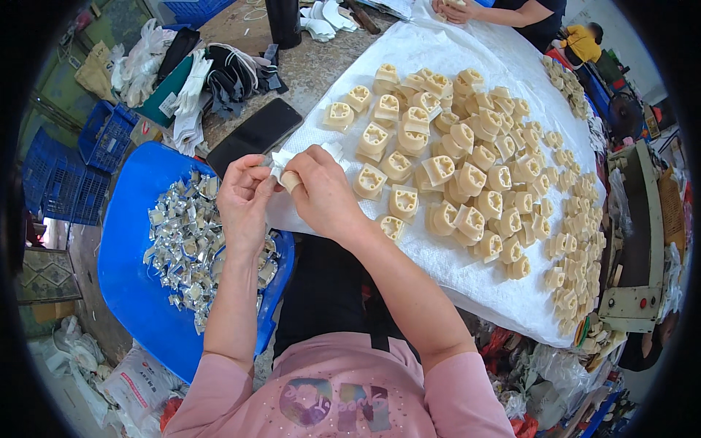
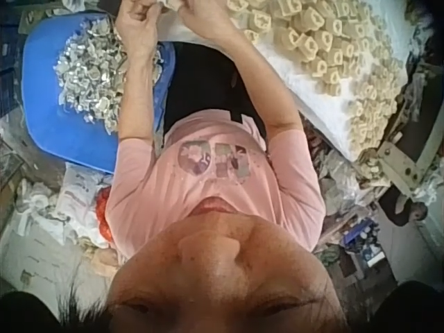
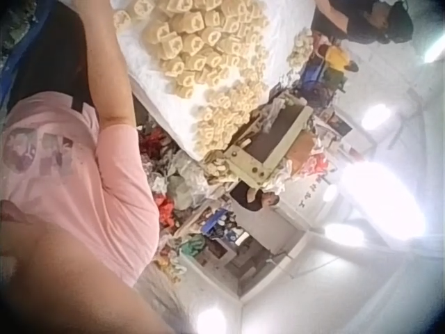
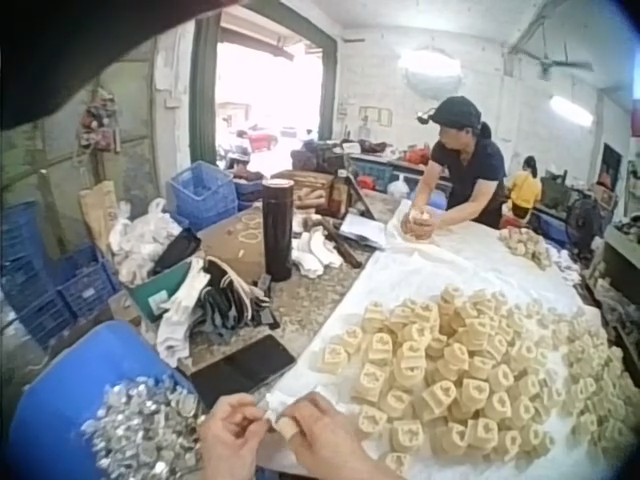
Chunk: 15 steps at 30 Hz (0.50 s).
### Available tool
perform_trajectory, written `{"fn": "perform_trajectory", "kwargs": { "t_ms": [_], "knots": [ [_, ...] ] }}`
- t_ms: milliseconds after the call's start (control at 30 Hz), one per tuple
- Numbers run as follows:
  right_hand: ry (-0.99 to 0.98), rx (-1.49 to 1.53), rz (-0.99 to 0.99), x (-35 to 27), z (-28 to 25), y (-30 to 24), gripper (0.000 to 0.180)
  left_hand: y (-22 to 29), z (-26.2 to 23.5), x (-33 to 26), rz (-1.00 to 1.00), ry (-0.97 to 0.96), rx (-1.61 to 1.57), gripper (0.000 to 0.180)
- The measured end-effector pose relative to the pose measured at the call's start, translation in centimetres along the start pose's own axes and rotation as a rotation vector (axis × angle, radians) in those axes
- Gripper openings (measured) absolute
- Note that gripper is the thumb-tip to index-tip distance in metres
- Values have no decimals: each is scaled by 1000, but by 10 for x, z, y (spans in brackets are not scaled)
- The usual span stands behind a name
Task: The person is manually assembling or finishing small beige molded shoe components by inserting white structural inserts.
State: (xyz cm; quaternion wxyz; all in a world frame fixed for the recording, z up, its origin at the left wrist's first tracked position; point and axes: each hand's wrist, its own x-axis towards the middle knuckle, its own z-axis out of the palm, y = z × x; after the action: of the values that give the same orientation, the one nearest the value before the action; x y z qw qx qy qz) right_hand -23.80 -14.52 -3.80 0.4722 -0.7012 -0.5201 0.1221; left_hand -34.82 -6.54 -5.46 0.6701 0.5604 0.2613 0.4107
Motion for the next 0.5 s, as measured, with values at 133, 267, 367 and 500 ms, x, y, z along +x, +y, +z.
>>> {"fn": "perform_trajectory", "kwargs": {
  "t_ms": [133, 267, 367, 500],
  "knots": [
    [84, -32, -20, -5, 0, 4, 12, -5, -3, 1, -16, -17, 18, 20],
    [299, 331, 279, -12, -17, 0, 11, -21, -15, 3, -52, 55, 232, 13],
    [517, 487, 214, -17, -50, -4, 13, -16, -9, 0, 51, 63, 552, 16],
    [715, 631, 173, -30, -93, -11, 15, -9, -4, 1, 190, 135, 744, 15]
  ]
}}
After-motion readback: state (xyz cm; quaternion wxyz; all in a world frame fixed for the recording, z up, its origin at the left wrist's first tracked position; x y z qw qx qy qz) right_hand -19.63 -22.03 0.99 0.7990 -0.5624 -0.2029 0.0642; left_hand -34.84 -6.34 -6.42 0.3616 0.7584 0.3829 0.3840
